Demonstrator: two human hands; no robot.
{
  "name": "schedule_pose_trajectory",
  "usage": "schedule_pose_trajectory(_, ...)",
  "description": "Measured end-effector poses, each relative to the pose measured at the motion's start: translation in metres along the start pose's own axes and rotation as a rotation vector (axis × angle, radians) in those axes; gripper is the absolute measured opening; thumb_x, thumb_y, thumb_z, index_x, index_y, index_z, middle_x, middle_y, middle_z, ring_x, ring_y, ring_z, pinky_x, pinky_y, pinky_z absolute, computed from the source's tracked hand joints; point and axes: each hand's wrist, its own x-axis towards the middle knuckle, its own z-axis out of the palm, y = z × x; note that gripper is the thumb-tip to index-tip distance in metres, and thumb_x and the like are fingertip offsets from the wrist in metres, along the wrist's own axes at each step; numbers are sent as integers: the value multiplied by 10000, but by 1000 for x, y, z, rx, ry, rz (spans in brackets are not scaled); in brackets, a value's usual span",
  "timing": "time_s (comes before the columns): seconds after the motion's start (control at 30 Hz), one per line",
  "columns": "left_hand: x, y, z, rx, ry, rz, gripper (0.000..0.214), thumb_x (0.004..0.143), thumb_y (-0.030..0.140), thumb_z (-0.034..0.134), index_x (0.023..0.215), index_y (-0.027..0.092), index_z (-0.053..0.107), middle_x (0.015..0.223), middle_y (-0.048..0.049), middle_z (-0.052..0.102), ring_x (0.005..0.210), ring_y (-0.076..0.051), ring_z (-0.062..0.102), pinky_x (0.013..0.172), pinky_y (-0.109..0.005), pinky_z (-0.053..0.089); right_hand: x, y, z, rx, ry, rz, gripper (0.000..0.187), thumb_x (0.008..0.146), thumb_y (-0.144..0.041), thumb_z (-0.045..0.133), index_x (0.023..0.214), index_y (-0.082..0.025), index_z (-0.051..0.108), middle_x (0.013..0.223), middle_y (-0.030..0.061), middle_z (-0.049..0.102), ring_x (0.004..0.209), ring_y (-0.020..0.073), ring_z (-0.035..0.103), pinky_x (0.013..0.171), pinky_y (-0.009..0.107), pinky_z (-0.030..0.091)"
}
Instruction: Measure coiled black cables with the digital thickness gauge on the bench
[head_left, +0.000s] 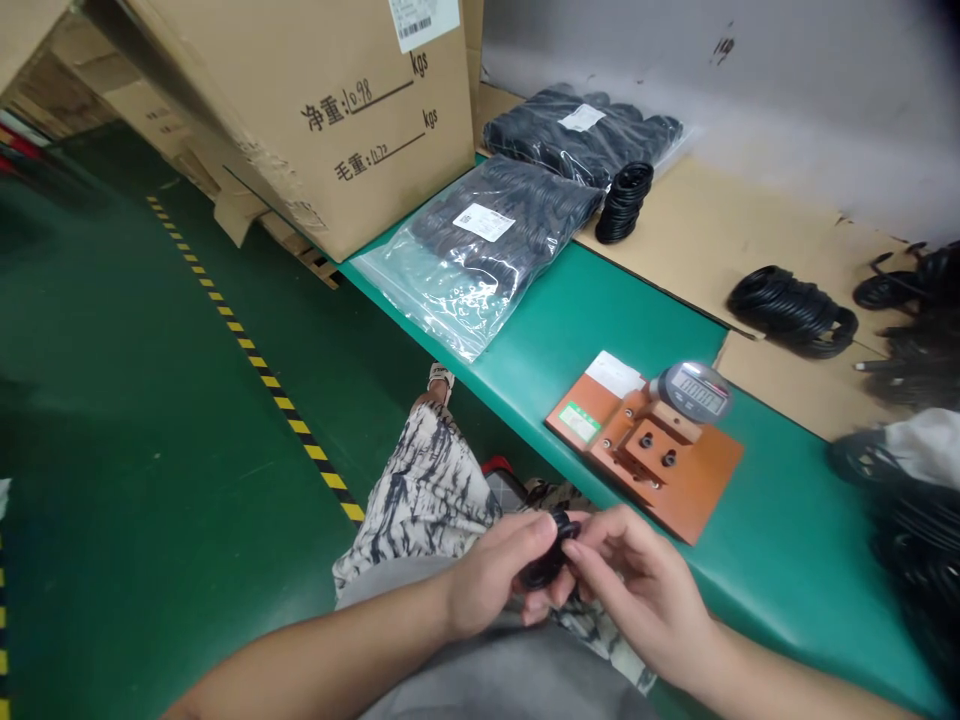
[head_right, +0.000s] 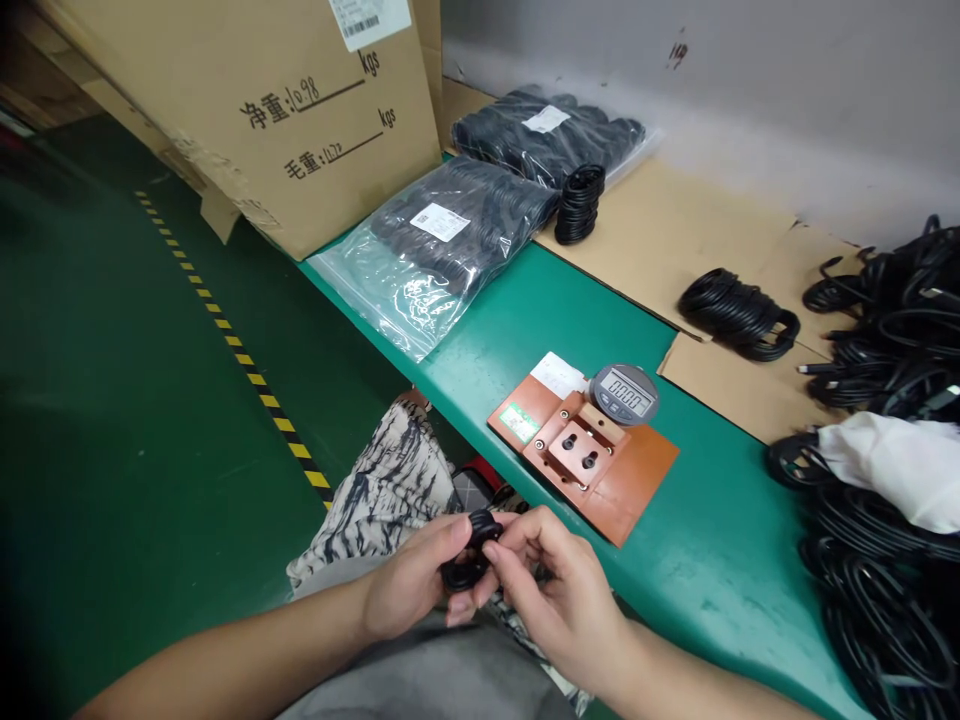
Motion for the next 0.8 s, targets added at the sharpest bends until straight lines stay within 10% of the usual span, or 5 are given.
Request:
schedule_pose_trajectory(0.3,-8,6,4,75,72,38,641,901,621,462,1324,142,514,724,-20,516,527,-77,454,490,-190,405,1,-1,-1,-12,47,20,138,985,-248,518,859,-212,476,700,38,668,558,135,619,508,221,463)
schedule_pose_trajectory(0.8,-12,24,14,214,151,85,302,847,358,669,961,146,487,843,-57,616,793,-175,638,525,-193,524,7,-11,-6,97,62,212,291,927,-446,605,928,-156,576,689,28,591,585,93,549,533,170,465)
